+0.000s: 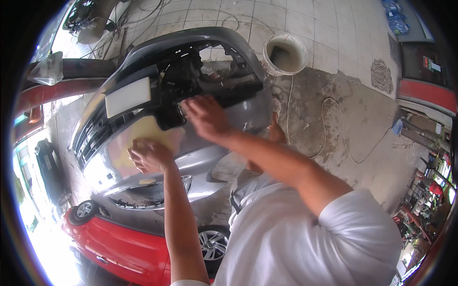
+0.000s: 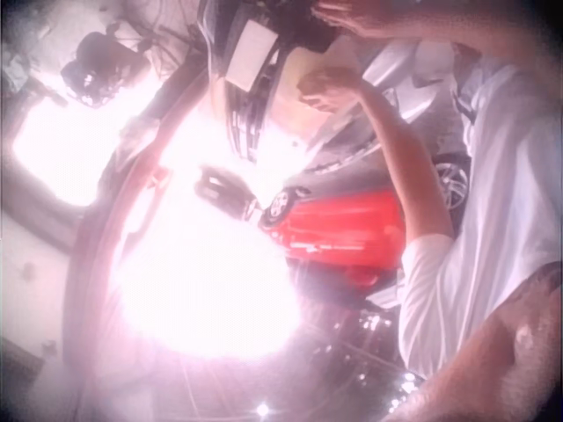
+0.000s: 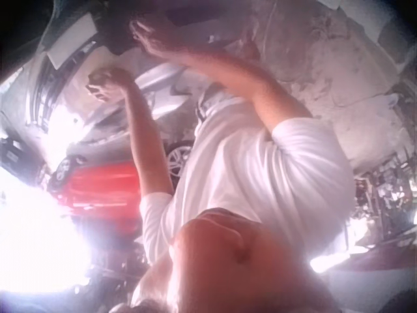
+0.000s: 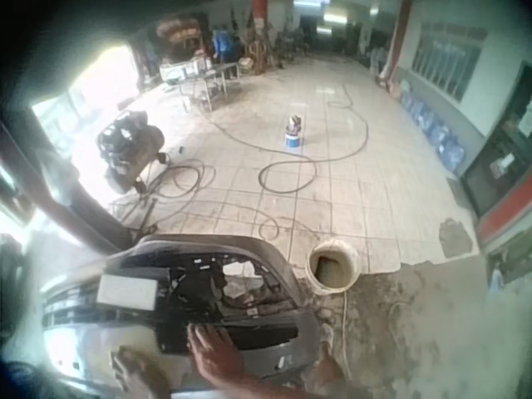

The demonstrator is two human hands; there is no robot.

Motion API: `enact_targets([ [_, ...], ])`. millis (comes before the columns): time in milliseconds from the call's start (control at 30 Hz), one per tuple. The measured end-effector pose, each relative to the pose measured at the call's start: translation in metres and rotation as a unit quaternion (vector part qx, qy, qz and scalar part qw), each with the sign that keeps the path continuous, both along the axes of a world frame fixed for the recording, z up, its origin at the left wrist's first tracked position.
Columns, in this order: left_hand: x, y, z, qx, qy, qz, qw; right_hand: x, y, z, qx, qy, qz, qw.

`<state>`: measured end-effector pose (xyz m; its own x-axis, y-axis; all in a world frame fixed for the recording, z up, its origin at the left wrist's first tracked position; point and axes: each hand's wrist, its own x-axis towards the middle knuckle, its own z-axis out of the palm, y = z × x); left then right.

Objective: The person scrubs a detached car bumper with a sponge and water, then wipes it with a cloth. The person repeatedly scrubs and wipes different sections of the bumper surface.

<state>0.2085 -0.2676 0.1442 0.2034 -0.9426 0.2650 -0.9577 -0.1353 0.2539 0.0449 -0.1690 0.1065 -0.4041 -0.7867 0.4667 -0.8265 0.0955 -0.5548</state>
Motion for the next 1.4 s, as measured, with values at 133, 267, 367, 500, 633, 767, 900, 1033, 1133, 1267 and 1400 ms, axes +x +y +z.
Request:
enact_targets([
  [133,0.005,-0.002,-0.012,-0.023,-0.003,0.0,1.0,-0.038,0.036,-0.013,0.043,-0.021,-0.064,0.997],
  [267,-0.003,-0.001,-0.001,-0.002,0.02,-0.004,1.0,0.018,-0.022,0.015,0.0,-0.006,0.026,1.0],
  [367,0.001,-0.001,-0.005,-0.005,0.026,-0.008,1.0,0.009,-0.016,0.004,-0.079,-0.006,0.058,0.995],
  [500,0.002,0.0,-0.007,-0.011,0.03,0.008,0.999,-0.012,0.017,-0.006,0.022,-0.027,-0.032,0.999],
  [633,-0.006,0.003,-0.003,-0.019,0.04,-0.006,0.999,0.015,-0.023,0.008,0.042,0.032,0.004,0.999],
  [767,0.007,0.001,-0.003,-0.045,0.035,-0.004,0.998,0.029,-0.004,0.022,0.081,0.092,0.067,0.99],
  [900,-0.002,0.001,0.004,-0.052,0.075,-0.011,0.996,0.02,-0.024,0.034,0.123,0.086,0.06,0.987],
  [1033,-0.001,0.004,-0.004,-0.06,0.07,-0.013,0.996,0.032,-0.007,0.03,0.105,0.102,0.067,0.987],
  [1133,0.003,0.006,-0.005,-0.059,0.09,-0.018,0.994,0.02,-0.012,0.029,0.096,0.114,0.093,0.984],
  [1267,0.004,0.003,-0.003,-0.047,0.096,-0.022,0.994,0.03,-0.005,0.031,0.098,0.08,0.082,0.989],
  [1400,0.004,0.01,0.005,-0.03,0.063,-0.067,0.995,0.025,0.005,0.055,0.163,0.036,0.126,0.978],
])
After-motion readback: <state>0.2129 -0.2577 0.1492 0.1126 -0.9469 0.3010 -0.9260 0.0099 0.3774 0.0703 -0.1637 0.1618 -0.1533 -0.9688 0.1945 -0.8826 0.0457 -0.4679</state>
